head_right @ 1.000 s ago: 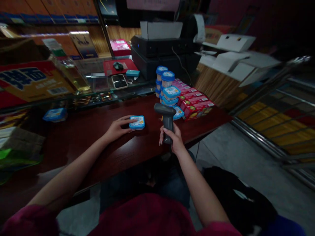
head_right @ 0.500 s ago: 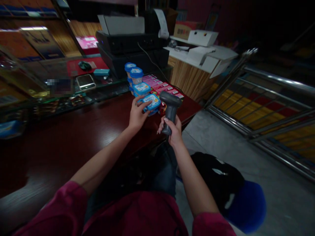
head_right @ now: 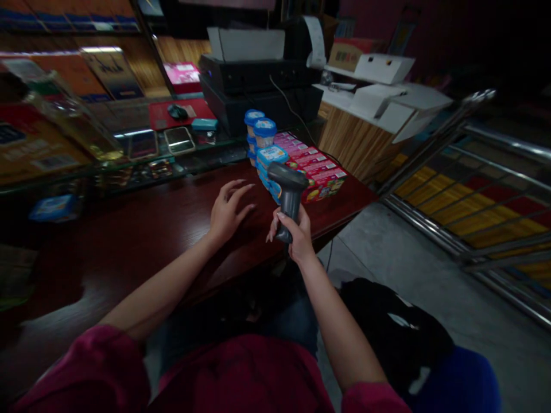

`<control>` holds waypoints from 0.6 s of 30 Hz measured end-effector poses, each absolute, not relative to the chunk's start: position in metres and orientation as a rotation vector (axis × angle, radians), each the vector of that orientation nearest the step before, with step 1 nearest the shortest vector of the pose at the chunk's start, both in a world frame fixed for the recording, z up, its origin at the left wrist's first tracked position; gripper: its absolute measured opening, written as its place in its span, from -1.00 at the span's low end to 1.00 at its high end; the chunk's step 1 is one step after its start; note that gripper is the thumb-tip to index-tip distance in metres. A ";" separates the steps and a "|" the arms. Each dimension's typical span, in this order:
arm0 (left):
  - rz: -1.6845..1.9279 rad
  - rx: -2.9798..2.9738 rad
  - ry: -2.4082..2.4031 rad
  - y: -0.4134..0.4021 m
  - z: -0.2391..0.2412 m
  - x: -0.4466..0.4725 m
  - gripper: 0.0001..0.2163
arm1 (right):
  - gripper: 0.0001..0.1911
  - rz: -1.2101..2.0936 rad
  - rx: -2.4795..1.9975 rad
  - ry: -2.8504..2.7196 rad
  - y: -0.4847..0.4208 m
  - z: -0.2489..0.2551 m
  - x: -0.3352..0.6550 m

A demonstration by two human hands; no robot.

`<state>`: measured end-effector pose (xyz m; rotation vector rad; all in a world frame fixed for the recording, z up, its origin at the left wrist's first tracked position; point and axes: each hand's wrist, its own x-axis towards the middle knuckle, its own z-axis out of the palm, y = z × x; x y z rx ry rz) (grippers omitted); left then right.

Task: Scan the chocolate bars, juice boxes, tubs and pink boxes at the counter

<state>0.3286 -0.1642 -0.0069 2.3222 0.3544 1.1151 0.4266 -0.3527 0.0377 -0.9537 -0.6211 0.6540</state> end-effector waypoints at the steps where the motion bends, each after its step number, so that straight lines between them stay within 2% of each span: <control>1: 1.133 2.371 0.421 -0.152 -0.007 0.304 -0.54 | -0.68 0.709 -0.944 -0.645 -0.345 0.037 0.419; 5: 1.284 2.388 0.879 -0.087 -0.005 0.192 -0.52 | -0.69 0.943 -0.920 -0.752 -0.297 0.028 0.390; 10: 1.467 2.232 1.489 -0.006 -0.006 0.067 -0.31 | -0.63 1.190 -0.902 -0.872 -0.203 0.019 0.347; 13: 1.488 2.104 1.590 0.029 -0.018 0.027 -0.25 | -0.58 1.267 -0.872 -0.929 -0.144 0.015 0.316; 18: 1.488 1.862 1.539 0.061 -0.040 0.010 -0.38 | -0.57 1.323 -0.900 -0.971 -0.087 0.003 0.273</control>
